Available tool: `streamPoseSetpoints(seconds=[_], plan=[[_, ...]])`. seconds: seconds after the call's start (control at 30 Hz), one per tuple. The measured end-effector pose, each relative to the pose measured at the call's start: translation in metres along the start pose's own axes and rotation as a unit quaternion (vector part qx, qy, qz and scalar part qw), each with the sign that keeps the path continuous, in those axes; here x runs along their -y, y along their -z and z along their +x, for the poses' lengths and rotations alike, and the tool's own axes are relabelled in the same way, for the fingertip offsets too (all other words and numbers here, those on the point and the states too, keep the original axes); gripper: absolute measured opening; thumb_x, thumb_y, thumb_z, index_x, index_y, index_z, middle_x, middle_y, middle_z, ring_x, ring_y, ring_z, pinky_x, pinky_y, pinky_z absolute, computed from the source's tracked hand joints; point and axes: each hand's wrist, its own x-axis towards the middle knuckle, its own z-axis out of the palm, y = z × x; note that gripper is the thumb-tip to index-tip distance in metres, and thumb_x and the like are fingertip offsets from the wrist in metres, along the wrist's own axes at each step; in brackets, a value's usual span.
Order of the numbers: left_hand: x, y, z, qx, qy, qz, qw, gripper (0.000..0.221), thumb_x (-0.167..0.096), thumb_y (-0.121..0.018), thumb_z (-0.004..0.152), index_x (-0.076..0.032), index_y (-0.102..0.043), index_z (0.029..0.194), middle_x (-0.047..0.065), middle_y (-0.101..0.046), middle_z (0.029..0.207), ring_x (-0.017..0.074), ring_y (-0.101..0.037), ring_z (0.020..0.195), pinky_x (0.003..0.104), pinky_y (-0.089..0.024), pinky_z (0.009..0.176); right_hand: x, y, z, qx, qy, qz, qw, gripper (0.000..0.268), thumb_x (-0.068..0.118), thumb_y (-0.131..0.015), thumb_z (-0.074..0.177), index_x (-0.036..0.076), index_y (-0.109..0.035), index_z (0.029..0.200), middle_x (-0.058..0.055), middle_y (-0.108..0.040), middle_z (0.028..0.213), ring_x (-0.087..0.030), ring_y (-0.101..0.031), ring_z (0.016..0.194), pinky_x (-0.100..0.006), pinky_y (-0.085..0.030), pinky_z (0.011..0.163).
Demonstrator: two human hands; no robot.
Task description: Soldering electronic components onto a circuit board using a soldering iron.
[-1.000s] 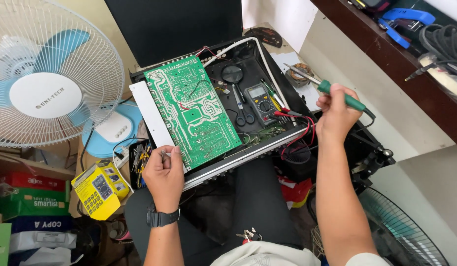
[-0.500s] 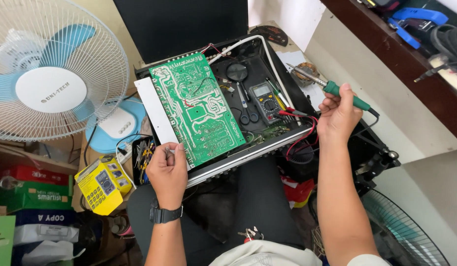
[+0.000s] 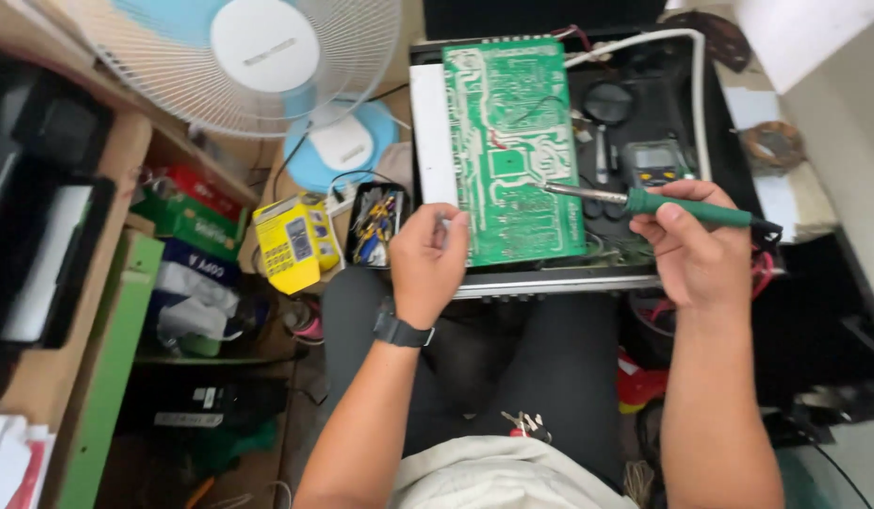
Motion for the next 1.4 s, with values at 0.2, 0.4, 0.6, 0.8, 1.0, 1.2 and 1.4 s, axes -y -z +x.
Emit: streamPoseSetpoints(seconds=[0.2,0.4,0.6,0.8,1.0,1.2,1.4], plan=[[-0.001,-0.004,0.000,0.023,-0.010,0.002,1.000,0.013,-0.021,-0.072,0.112,-0.015,-0.074,0.101,-0.006,-0.038,0.071,0.0131,-0.039,0.064,0.035,-0.036,0.062,-0.003,-0.018,0.013,-0.029,-0.052,-0.026,0.998,0.029,0.008,-0.080,0.108,0.010,-0.066,0.133,-0.016,-0.083,0.125,-0.027,-0.086,0.103,-0.036,-0.077,0.094],[0.000,-0.004,-0.001,0.028,-0.040,0.021,0.999,0.012,-0.018,-0.073,0.113,-0.013,-0.075,0.102,-0.003,-0.048,0.072,0.0159,-0.046,0.065,0.036,-0.040,0.061,-0.008,-0.022,0.012,-0.084,-0.057,-0.045,0.994,0.024,0.013,-0.080,0.112,0.014,-0.066,0.131,-0.013,-0.080,0.112,-0.025,-0.084,0.095,-0.036,-0.077,0.088],[-0.006,-0.001,0.002,0.041,-0.046,0.016,0.998,0.012,-0.017,-0.070,0.114,-0.011,-0.077,0.106,0.000,-0.067,0.086,0.0191,-0.060,0.073,0.038,-0.049,0.068,-0.008,-0.027,0.012,-0.093,-0.043,-0.068,0.992,0.038,0.008,-0.079,0.107,0.011,-0.061,0.140,-0.017,-0.082,0.121,-0.027,-0.086,0.101,-0.034,-0.078,0.091],[-0.009,-0.003,0.003,0.046,-0.074,0.060,0.994,0.016,-0.019,-0.068,0.115,-0.009,-0.077,0.107,0.003,-0.065,0.084,0.0236,-0.059,0.070,0.042,-0.048,0.067,-0.005,-0.032,0.009,-0.107,-0.045,-0.075,0.990,0.039,0.007,-0.079,0.107,0.011,-0.062,0.141,-0.015,-0.082,0.119,-0.026,-0.085,0.098,-0.033,-0.079,0.090],[-0.016,0.000,0.014,0.079,-0.113,0.132,0.982,0.012,-0.015,-0.064,0.114,-0.008,-0.073,0.110,0.008,-0.075,0.099,0.0334,-0.069,0.082,0.048,-0.047,0.074,-0.009,-0.027,0.010,-0.104,-0.019,-0.053,0.993,0.042,0.008,-0.079,0.108,0.011,-0.060,0.145,-0.015,-0.081,0.120,-0.026,-0.085,0.097,-0.033,-0.078,0.091],[-0.004,-0.005,0.033,0.093,-0.152,0.149,0.973,0.009,-0.013,-0.066,0.113,-0.006,-0.071,0.110,0.011,-0.069,0.092,0.0356,-0.064,0.078,0.050,-0.043,0.068,-0.007,-0.031,0.006,-0.095,-0.021,-0.082,0.992,0.043,0.007,-0.076,0.109,0.009,-0.057,0.148,-0.016,-0.079,0.121,-0.027,-0.084,0.102,-0.034,-0.077,0.092],[0.003,-0.010,0.045,0.150,-0.196,0.139,0.959,0.008,-0.011,-0.069,0.116,-0.008,-0.074,0.121,0.011,-0.059,0.098,0.0368,-0.059,0.089,0.051,-0.040,0.073,-0.004,-0.033,0.003,-0.081,-0.019,-0.101,0.991,0.044,0.007,-0.075,0.110,0.009,-0.055,0.149,-0.017,-0.078,0.120,-0.026,-0.083,0.101,-0.034,-0.075,0.094]])
